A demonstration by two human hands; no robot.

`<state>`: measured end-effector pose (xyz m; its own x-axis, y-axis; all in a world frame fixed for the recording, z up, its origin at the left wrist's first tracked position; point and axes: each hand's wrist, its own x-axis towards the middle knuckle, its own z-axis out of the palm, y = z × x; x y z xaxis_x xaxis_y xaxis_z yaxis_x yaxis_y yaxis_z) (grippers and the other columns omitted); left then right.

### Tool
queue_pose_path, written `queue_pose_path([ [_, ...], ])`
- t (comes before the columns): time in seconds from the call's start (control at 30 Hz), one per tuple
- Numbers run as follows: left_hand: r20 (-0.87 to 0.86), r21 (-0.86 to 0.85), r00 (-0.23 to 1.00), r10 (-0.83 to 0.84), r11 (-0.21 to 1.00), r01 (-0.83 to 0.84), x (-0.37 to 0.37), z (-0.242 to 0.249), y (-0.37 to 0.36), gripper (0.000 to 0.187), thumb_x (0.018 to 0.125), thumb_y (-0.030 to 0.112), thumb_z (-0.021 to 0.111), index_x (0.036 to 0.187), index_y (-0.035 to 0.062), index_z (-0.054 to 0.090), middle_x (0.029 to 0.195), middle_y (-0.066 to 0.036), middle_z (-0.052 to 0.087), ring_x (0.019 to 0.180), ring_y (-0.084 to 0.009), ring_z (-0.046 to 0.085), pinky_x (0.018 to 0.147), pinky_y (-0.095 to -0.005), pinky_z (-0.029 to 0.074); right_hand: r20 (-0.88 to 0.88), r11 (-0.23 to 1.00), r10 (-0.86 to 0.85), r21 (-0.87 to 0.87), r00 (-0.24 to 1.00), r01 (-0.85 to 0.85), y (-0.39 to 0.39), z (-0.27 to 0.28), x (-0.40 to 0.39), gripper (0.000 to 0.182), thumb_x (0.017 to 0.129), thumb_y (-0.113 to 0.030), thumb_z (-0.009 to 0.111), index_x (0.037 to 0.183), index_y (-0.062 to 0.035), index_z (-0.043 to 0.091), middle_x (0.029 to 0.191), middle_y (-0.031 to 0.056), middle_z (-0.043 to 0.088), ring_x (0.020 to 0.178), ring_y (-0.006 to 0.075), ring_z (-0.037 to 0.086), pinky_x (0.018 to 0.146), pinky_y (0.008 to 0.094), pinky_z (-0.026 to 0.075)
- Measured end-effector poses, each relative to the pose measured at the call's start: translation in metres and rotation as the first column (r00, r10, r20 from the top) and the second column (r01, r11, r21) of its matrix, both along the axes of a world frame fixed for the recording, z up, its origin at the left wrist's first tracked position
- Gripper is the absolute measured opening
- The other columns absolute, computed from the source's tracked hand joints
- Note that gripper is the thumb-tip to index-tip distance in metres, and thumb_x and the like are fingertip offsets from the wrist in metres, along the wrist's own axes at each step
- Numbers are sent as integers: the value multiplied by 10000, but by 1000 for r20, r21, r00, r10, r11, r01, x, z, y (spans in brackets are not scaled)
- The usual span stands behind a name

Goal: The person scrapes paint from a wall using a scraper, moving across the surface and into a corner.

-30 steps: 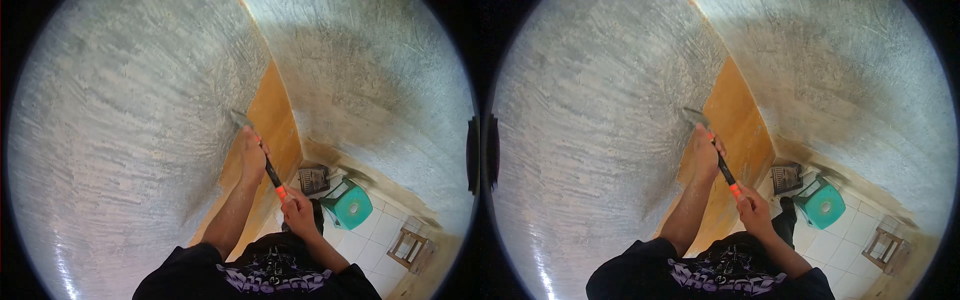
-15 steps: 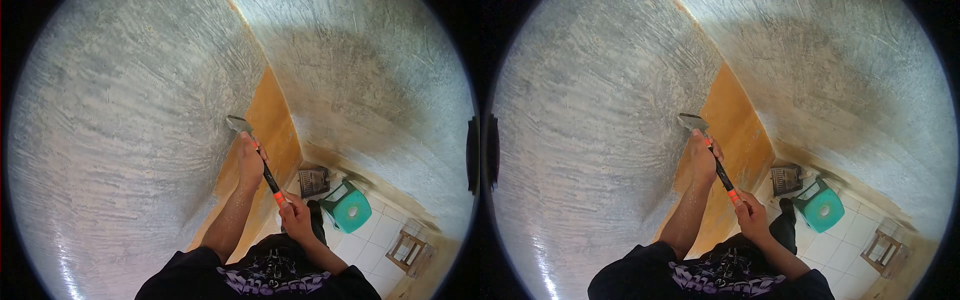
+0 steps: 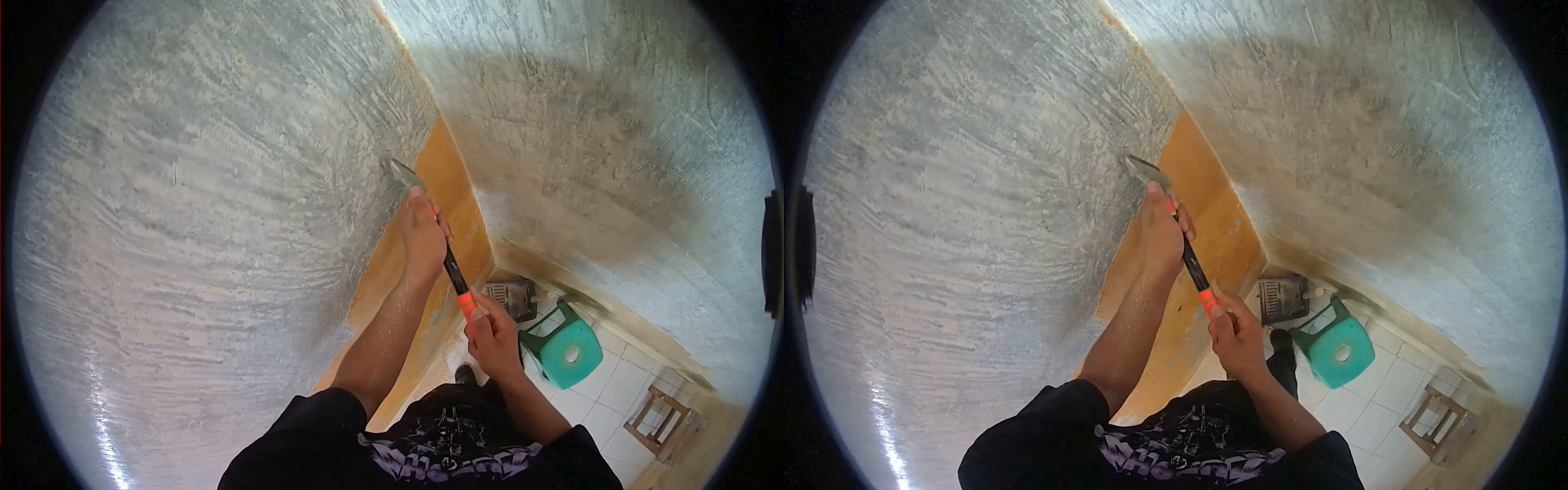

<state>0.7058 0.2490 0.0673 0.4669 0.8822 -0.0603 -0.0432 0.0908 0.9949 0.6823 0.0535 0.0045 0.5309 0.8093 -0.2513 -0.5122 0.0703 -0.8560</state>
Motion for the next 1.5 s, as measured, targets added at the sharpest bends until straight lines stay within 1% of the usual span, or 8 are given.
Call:
queue_pose_path([
  [0.57, 9, -6, 1000, 18, 1000, -18, 7, -17, 3, 515, 1027, 571, 267, 838, 114, 408, 545, -12, 392, 446, -123, 394, 436, -264, 351, 54, 998, -26, -60, 998, 29, 5, -12, 17, 369, 997, -185, 550, 1331, -29, 552, 660, -46, 477, 550, 16, 389, 505, 198, 327],
  [0.97, 0, 23, 1000, 19, 1000, -19, 26, -8, 9, 495, 1044, 528, 248, 828, 111, 403, 547, -22, 396, 446, -126, 398, 437, -268, 340, 171, 997, -59, 50, 983, 51, 12, -22, 31, 367, 997, -186, 537, 1319, -9, 556, 742, -27, 520, 602, 20, 419, 534, 191, 350],
  [1.07, -28, 88, 999, 33, 996, -31, 34, -10, 11, 501, 1043, 533, 246, 827, 110, 403, 544, -22, 397, 444, -125, 396, 439, -267, 340, 51, 1000, -16, 6, 999, 16, 15, -20, 49, 361, 995, -184, 545, 1310, -8, 561, 746, -26, 529, 611, 24, 430, 546, 196, 360],
  [1.17, -12, 72, 999, 44, 997, -43, 28, -13, 8, 509, 1041, 542, 240, 826, 110, 403, 538, -21, 395, 441, -129, 397, 441, -268, 342, 166, 1000, -17, -13, 986, 20, 11, -14, 46, 363, 999, -186, 540, 1313, -6, 555, 742, -27, 525, 610, 26, 427, 549, 196, 358],
  [1.3, -75, 75, 997, 27, 997, -21, 32, -7, 15, 543, 1033, 552, 247, 781, 100, 411, 538, -25, 425, 449, -128, 434, 433, -273, 367, 154, 995, -69, 80, 986, 57, 21, -25, 38, 376, 1014, -204, 511, 1335, -11, 536, 741, -28, 519, 602, 25, 420, 544, 190, 352],
  [1.4, -40, 134, 999, 35, 991, -29, 46, -4, 16, 549, 1029, 563, 257, 789, 97, 421, 530, -19, 417, 432, -128, 421, 420, -273, 361, 139, 1000, -10, 12, 990, 8, 22, -18, 56, 375, 1014, -201, 511, 1339, -15, 532, 753, -28, 525, 607, 28, 425, 546, 194, 359],
  [1.43, -37, 110, 998, 43, 993, -39, 42, -7, 14, 550, 1028, 565, 262, 791, 95, 424, 529, -18, 414, 429, -127, 419, 420, -274, 361, 137, 999, -27, 38, 990, 22, 24, -28, 52, 352, 1018, -187, 514, 1345, -57, 511, 643, -22, 475, 532, 39, 408, 467, 216, 350],
  [1.5, -16, 81, 998, 53, 995, -51, 38, -11, 13, 553, 1026, 568, 272, 796, 91, 432, 526, -15, 409, 423, -126, 413, 419, -274, 361, 221, 999, -35, 35, 975, 28, 21, -35, 41, 391, 1009, -200, 523, 1351, -12, 506, 716, -19, 511, 583, 33, 426, 517, 203, 360],
])
